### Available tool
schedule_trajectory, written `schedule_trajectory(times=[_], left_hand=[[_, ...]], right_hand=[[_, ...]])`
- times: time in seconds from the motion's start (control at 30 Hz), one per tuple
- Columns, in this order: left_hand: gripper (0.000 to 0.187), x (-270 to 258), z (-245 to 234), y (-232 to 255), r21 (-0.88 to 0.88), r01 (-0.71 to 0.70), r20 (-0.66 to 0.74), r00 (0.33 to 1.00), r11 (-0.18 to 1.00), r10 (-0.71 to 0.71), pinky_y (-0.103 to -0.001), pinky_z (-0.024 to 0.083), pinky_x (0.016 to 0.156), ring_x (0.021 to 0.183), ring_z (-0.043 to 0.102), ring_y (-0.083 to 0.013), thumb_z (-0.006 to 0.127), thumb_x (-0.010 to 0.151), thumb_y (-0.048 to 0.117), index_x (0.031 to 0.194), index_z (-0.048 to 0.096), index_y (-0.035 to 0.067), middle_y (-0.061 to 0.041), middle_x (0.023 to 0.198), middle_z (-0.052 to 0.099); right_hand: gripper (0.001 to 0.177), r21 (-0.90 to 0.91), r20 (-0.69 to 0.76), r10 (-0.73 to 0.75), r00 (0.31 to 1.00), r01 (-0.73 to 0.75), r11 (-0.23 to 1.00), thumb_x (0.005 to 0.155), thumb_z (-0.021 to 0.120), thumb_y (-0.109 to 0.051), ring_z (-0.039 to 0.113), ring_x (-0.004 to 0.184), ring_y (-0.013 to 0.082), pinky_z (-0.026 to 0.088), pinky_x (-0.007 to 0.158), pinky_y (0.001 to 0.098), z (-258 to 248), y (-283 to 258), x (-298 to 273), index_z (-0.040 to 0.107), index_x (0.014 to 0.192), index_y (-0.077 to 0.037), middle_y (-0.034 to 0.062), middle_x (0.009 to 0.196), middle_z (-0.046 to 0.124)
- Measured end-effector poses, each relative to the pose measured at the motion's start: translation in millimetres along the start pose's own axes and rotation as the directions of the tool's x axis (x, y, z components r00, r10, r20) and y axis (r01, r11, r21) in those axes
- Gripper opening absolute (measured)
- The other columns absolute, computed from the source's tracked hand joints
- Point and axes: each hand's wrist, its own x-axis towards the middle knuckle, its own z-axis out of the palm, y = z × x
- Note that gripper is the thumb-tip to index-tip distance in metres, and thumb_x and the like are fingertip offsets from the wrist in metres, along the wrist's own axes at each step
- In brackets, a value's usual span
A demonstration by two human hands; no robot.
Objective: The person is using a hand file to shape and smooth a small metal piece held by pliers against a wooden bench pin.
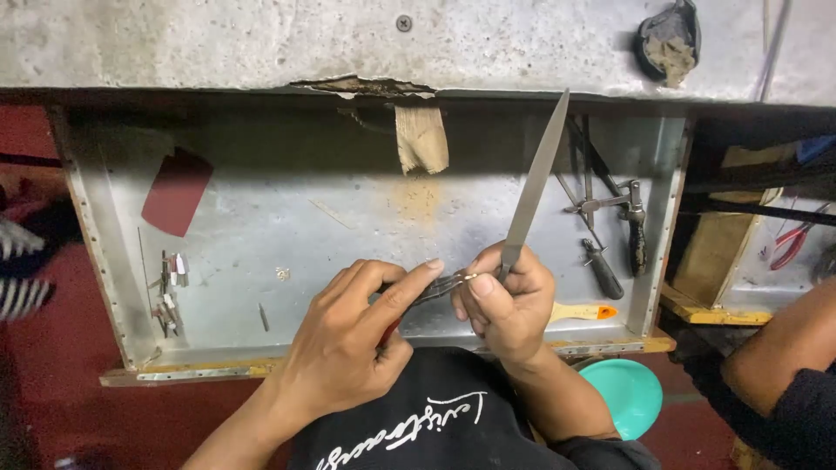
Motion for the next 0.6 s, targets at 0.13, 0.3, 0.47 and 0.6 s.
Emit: schedule_trajectory(times=[0.13, 0.3, 0.47, 0.6], left_hand=[[0.071, 1, 3, 0, 0.036, 0.014, -0.004, 1.0, 0.999, -0.013, -0.04, 0.054, 0.08, 0.088, 0.061, -0.0267, 0.058, 0.077, -0.003, 0.147, 0.054, 0.009, -0.011, 0.099, 0.058], [0.071, 4, 4, 0, 0.048, -0.021, -0.039, 0.999, 0.999, 0.023, -0.039, 0.054, 0.078, 0.085, 0.06, -0.0264, 0.057, 0.074, -0.006, 0.144, 0.056, 0.007, -0.011, 0.097, 0.06], [0.069, 7, 2, -2, 0.085, -0.033, -0.017, 0.999, 0.996, 0.035, -0.037, 0.052, 0.068, 0.075, 0.055, -0.0235, 0.057, 0.074, -0.004, 0.143, 0.057, 0.007, -0.008, 0.092, 0.055], [0.062, 17, -9, -8, 0.237, -0.056, 0.003, 0.998, 0.97, 0.057, -0.04, 0.055, 0.056, 0.068, 0.059, -0.0247, 0.057, 0.077, 0.004, 0.139, 0.062, 0.009, -0.006, 0.087, 0.053]], right_hand=[[0.014, 0.006, 0.011, -0.006, 1.0, 0.006, 1.0, 0.1, 0.06, -0.012, 0.036, 0.033, 0.0109, 0.046, 0.042, 0.0288, 0, 3, -1, 0.055, 0.097, 0.001, 0.0023, 0.045, 0.036], [0.014, 0.049, -0.013, 0.027, 1.0, -0.027, 0.998, 0.099, 0.06, -0.01, 0.034, 0.034, 0.0107, 0.045, 0.042, 0.0295, -1, 5, -2, 0.055, 0.096, 0.002, 0.0031, 0.046, 0.036], [0.01, 0.039, -0.009, 0.012, 1.0, -0.011, 0.999, 0.099, 0.06, -0.007, 0.034, 0.034, 0.0102, 0.046, 0.041, 0.0289, -2, 5, 0, 0.056, 0.098, 0.002, 0.0027, 0.046, 0.036], [0.018, -0.426, -0.105, 0.025, 0.994, -0.068, 0.902, 0.097, 0.062, -0.014, 0.056, 0.048, 0.0108, 0.046, 0.05, 0.0209, -8, -3, 3, 0.069, 0.104, 0.0, 0.0073, 0.057, 0.059]])
